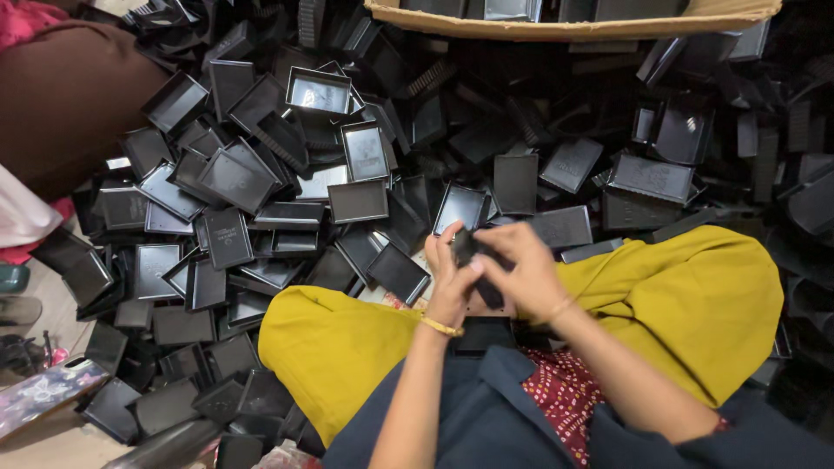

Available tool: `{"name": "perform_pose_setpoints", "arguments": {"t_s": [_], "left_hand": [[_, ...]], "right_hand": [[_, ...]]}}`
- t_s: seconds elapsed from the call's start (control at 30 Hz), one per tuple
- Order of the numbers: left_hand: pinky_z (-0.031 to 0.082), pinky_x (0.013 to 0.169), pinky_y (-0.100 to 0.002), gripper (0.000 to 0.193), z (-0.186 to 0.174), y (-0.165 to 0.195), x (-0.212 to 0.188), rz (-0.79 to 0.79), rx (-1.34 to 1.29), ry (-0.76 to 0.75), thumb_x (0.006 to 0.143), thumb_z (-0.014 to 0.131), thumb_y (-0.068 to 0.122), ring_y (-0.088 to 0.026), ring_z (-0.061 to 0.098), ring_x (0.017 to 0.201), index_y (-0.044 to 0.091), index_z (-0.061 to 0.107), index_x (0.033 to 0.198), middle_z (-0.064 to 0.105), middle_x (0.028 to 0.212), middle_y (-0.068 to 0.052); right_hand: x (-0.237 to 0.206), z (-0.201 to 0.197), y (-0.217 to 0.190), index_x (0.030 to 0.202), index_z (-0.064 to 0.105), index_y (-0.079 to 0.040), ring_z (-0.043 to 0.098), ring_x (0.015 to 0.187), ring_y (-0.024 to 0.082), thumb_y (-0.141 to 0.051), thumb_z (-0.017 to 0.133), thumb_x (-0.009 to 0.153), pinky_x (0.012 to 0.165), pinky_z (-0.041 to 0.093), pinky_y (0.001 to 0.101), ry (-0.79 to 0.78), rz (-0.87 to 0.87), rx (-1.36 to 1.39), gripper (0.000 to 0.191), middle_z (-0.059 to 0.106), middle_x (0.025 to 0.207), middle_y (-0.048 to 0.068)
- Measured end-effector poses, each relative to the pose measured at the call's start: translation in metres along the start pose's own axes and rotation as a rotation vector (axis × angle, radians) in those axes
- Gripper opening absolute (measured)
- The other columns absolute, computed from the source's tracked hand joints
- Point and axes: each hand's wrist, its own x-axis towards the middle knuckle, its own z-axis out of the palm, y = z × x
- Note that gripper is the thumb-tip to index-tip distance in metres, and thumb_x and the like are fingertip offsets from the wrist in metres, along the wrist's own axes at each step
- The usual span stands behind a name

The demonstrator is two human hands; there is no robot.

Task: The person sits on the floor among a large pile of black plastic boxes, picks up box bases and lids, fits lids onto the bases by hand, and places the closed boxes into a cardboard box beside them.

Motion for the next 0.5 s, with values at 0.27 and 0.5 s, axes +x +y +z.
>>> {"name": "perform_pose_setpoints", "arguments": {"t_s": [0.27, 0.5], "left_hand": [[0.051, 0.101, -0.036, 0.058, -0.015, -0.009, 0.003, -0.267, -0.497, 0.087, 0.105, 0.045, 0.05, -0.021, 0.063, 0.113, 0.003, 0.058, 0.134, 0.064, 0.122, -0.01], [0.044, 0.106, -0.034, 0.055, -0.002, 0.011, 0.009, 0.016, -0.047, 0.084, 0.109, 0.044, 0.042, -0.02, 0.056, 0.121, 0.0, 0.059, 0.14, 0.055, 0.128, -0.01]], "right_hand": [[-0.002, -0.009, -0.007, 0.15, 0.054, -0.021, 0.048, 0.136, 0.043, -0.019, 0.084, 0.073, 0.102, 0.043, 0.0471, -0.341, -0.148, -0.265, 0.082, 0.049, 0.152, 0.022], [-0.001, 0.001, 0.005, 0.151, 0.042, -0.003, 0.06, 0.127, 0.024, -0.012, 0.086, 0.076, 0.106, 0.051, 0.0367, -0.215, 0.349, 0.702, 0.087, 0.06, 0.141, 0.015]]}}
